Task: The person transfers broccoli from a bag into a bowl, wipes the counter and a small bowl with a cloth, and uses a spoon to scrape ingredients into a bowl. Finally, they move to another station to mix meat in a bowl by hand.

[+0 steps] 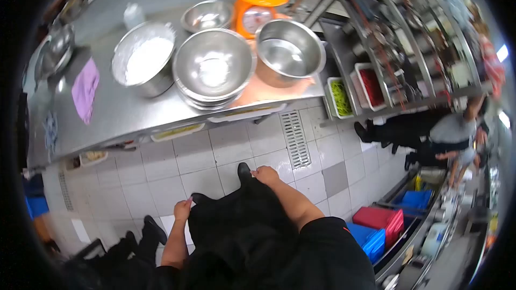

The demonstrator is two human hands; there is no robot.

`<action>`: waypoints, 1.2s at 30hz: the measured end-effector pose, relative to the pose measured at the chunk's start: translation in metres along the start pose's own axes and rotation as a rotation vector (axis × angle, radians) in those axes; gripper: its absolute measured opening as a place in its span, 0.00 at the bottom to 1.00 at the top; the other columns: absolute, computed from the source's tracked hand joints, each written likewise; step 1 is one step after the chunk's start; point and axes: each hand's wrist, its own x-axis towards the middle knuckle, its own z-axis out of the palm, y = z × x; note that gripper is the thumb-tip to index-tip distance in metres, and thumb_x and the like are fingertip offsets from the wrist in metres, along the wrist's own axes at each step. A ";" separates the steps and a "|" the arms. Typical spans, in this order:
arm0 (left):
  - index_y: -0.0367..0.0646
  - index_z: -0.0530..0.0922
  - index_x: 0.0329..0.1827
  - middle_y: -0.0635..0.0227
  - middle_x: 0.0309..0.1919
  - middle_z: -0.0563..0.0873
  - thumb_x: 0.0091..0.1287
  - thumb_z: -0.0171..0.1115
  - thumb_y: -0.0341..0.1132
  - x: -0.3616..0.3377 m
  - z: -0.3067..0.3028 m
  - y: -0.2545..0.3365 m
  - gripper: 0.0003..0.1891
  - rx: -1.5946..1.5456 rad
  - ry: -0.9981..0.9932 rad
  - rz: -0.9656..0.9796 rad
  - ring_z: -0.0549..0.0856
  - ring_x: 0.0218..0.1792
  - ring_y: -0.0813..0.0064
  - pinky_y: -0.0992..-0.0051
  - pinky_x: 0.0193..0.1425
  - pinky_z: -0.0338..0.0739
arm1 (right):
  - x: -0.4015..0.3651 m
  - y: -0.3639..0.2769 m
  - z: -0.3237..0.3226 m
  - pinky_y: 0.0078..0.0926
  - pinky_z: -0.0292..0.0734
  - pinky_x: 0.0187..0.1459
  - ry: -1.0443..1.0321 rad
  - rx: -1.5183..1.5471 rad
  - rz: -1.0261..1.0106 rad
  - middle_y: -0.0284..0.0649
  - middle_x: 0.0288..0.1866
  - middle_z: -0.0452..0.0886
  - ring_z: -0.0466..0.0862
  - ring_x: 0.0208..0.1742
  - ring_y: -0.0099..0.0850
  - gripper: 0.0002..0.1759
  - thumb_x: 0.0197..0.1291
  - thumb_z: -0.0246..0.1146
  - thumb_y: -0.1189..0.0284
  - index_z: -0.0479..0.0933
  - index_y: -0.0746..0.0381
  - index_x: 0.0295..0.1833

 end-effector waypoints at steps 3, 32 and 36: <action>0.40 0.81 0.22 0.56 0.21 0.84 0.68 0.52 0.59 0.001 -0.042 -0.020 0.30 0.187 0.050 0.077 0.84 0.30 0.53 0.57 0.39 0.76 | -0.024 0.011 -0.013 0.43 0.77 0.51 0.080 0.081 -0.014 0.50 0.38 0.85 0.83 0.46 0.51 0.24 0.61 0.57 0.50 0.83 0.61 0.38; 0.34 0.80 0.36 0.57 0.29 0.86 0.64 0.49 0.40 -0.077 0.011 0.003 0.17 -0.180 -0.040 -0.127 0.84 0.25 0.66 0.65 0.23 0.75 | 0.051 0.073 -0.102 0.33 0.76 0.21 -0.203 0.329 -0.097 0.41 0.29 0.84 0.83 0.24 0.32 0.20 0.53 0.59 0.78 0.77 0.56 0.54; 0.35 0.80 0.40 0.57 0.30 0.86 0.62 0.52 0.37 -0.057 0.021 -0.005 0.14 -0.068 0.023 0.003 0.84 0.24 0.67 0.66 0.22 0.74 | 0.059 0.103 -0.075 0.33 0.76 0.21 -0.367 0.307 -0.083 0.39 0.32 0.85 0.83 0.25 0.31 0.21 0.56 0.57 0.78 0.75 0.55 0.56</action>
